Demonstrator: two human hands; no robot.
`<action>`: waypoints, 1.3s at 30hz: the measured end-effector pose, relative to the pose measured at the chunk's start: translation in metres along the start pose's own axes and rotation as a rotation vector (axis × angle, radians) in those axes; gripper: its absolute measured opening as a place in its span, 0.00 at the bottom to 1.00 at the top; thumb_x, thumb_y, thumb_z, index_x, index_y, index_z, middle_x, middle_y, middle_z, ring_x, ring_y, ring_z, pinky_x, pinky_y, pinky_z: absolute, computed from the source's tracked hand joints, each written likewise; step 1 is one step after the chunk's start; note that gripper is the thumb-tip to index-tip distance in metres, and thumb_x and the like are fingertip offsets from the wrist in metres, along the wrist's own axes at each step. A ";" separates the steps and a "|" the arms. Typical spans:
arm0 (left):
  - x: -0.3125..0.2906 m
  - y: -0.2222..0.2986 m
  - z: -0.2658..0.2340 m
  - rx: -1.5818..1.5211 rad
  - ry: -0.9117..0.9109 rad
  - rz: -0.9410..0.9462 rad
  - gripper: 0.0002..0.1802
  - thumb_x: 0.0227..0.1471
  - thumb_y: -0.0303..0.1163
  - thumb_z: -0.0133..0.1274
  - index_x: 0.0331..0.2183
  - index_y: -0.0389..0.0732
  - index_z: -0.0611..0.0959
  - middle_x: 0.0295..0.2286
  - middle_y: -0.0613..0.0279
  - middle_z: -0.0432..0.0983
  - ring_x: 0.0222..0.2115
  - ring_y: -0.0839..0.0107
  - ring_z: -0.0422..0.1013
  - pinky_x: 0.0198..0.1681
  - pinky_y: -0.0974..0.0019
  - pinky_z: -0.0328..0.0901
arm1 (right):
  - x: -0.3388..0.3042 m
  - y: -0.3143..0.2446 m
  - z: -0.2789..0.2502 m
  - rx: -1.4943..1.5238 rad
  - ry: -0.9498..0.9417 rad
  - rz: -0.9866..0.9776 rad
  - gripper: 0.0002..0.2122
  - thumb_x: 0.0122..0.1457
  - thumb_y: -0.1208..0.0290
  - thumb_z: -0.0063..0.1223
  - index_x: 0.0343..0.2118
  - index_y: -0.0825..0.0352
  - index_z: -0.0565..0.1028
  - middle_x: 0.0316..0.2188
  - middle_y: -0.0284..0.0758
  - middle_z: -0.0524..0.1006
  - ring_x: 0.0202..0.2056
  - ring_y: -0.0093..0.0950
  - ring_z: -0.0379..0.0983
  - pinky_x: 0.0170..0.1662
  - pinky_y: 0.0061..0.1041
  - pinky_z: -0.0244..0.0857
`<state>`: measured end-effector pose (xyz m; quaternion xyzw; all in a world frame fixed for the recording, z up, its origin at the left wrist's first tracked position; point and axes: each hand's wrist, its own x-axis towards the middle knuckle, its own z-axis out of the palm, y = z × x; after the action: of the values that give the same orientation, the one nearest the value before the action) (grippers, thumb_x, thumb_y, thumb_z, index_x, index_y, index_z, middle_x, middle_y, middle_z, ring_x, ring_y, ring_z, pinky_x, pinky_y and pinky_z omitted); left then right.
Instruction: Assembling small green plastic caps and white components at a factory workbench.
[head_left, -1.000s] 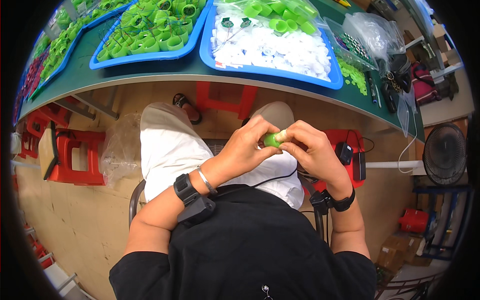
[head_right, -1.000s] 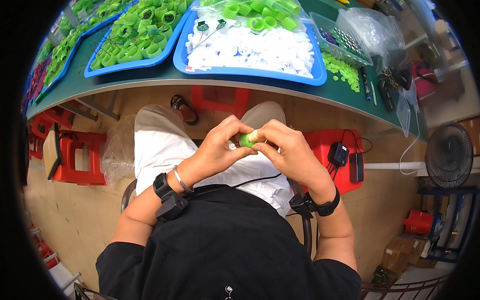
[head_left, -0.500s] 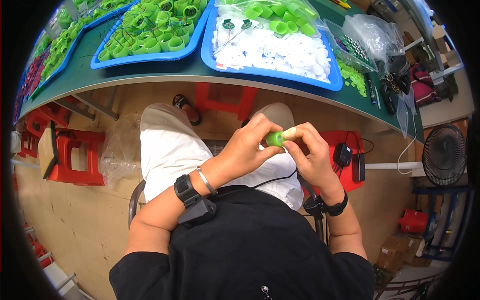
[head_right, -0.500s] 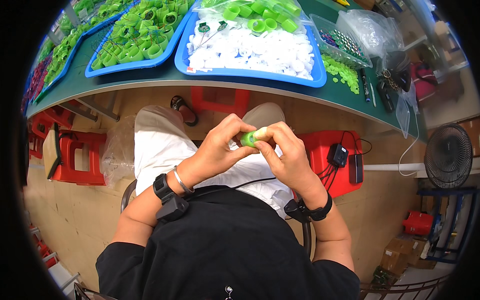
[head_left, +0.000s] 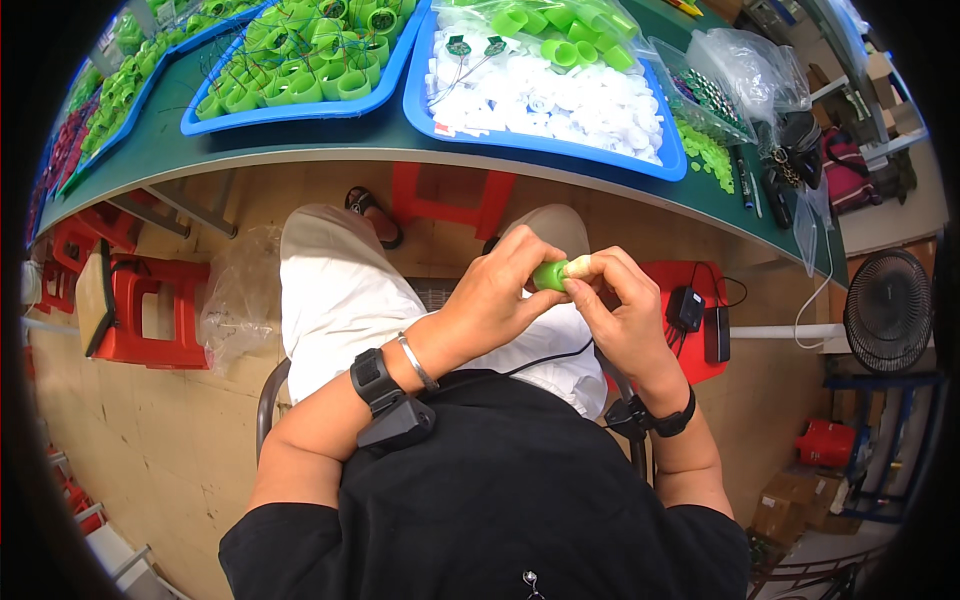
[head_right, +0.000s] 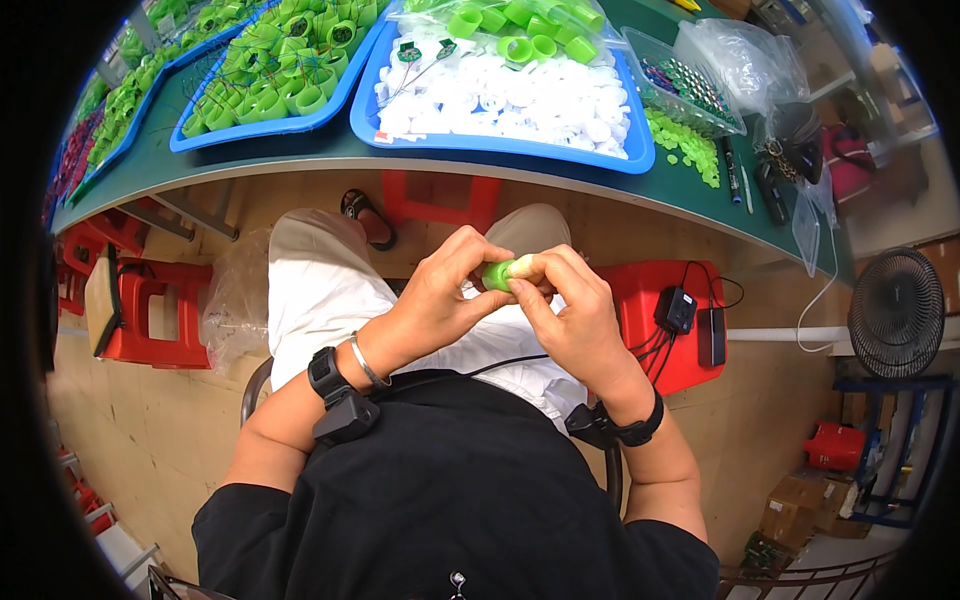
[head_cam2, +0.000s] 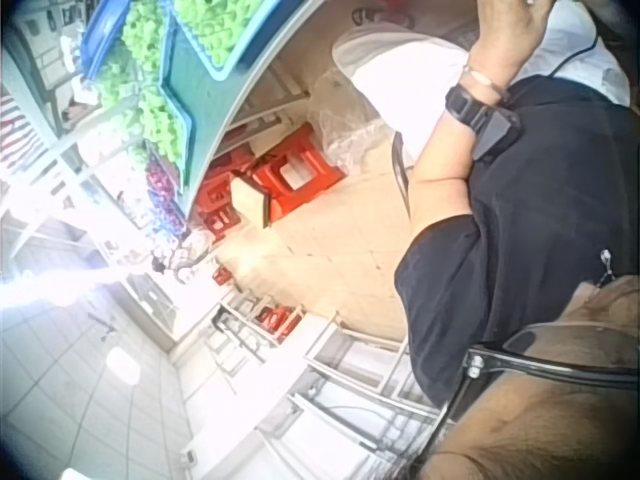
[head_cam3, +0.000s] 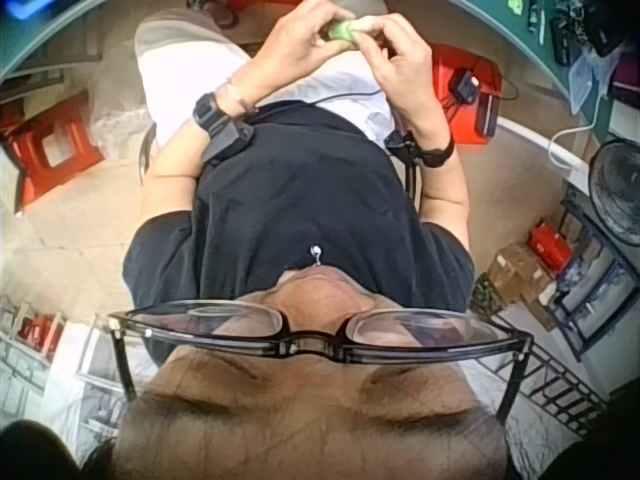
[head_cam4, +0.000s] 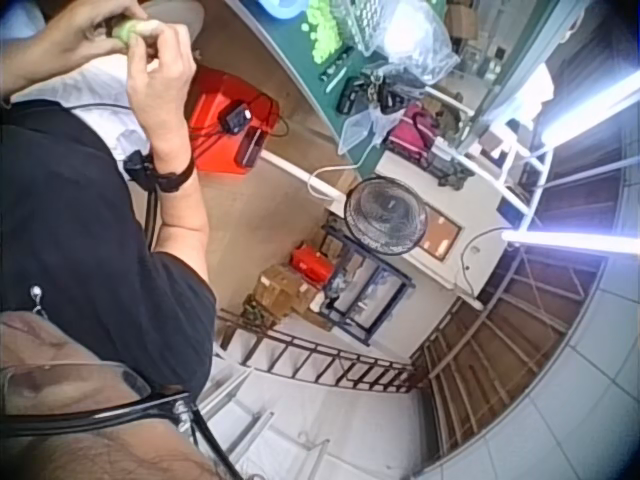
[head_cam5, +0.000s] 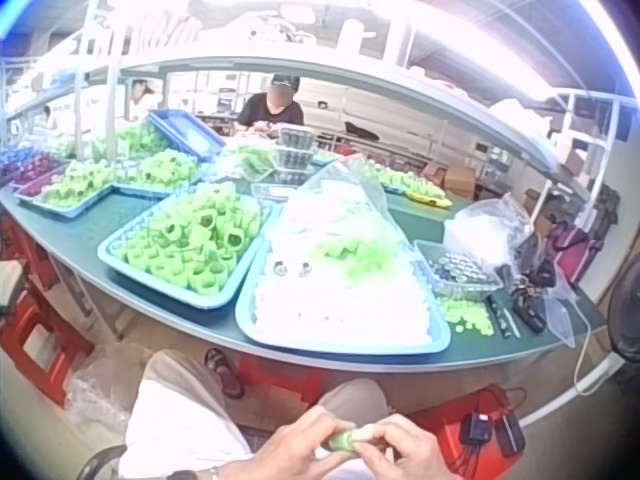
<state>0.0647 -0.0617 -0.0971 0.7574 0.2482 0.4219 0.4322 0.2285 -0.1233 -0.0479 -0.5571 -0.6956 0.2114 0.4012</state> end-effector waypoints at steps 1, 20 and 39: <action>0.000 0.000 0.000 0.000 0.000 -0.001 0.18 0.43 0.24 0.64 0.38 0.35 0.77 0.30 0.59 0.69 0.28 0.68 0.69 0.30 0.68 0.67 | 0.001 0.000 -0.001 -0.007 -0.017 -0.003 0.05 0.53 0.82 0.57 0.33 0.72 0.74 0.27 0.34 0.73 0.24 0.23 0.71 0.27 0.21 0.65; -0.003 -0.006 -0.006 -0.041 -0.230 0.124 0.18 0.44 0.21 0.60 0.41 0.36 0.77 0.32 0.56 0.71 0.32 0.59 0.71 0.34 0.63 0.67 | 0.008 0.042 -0.012 1.160 -0.469 0.930 0.09 0.52 0.73 0.61 0.32 0.63 0.71 0.32 0.30 0.74 0.37 0.22 0.71 0.42 0.23 0.65; -0.003 -0.004 -0.005 -0.227 -0.226 -0.009 0.20 0.50 0.24 0.57 0.47 0.35 0.77 0.37 0.56 0.73 0.36 0.65 0.71 0.39 0.66 0.66 | 0.005 0.031 -0.013 1.187 -0.357 0.998 0.11 0.58 0.68 0.57 0.43 0.60 0.72 0.34 0.26 0.75 0.35 0.19 0.72 0.38 0.20 0.67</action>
<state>0.0589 -0.0595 -0.1007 0.7451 0.1524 0.3575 0.5420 0.2577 -0.1112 -0.0616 -0.4540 -0.1889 0.7875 0.3716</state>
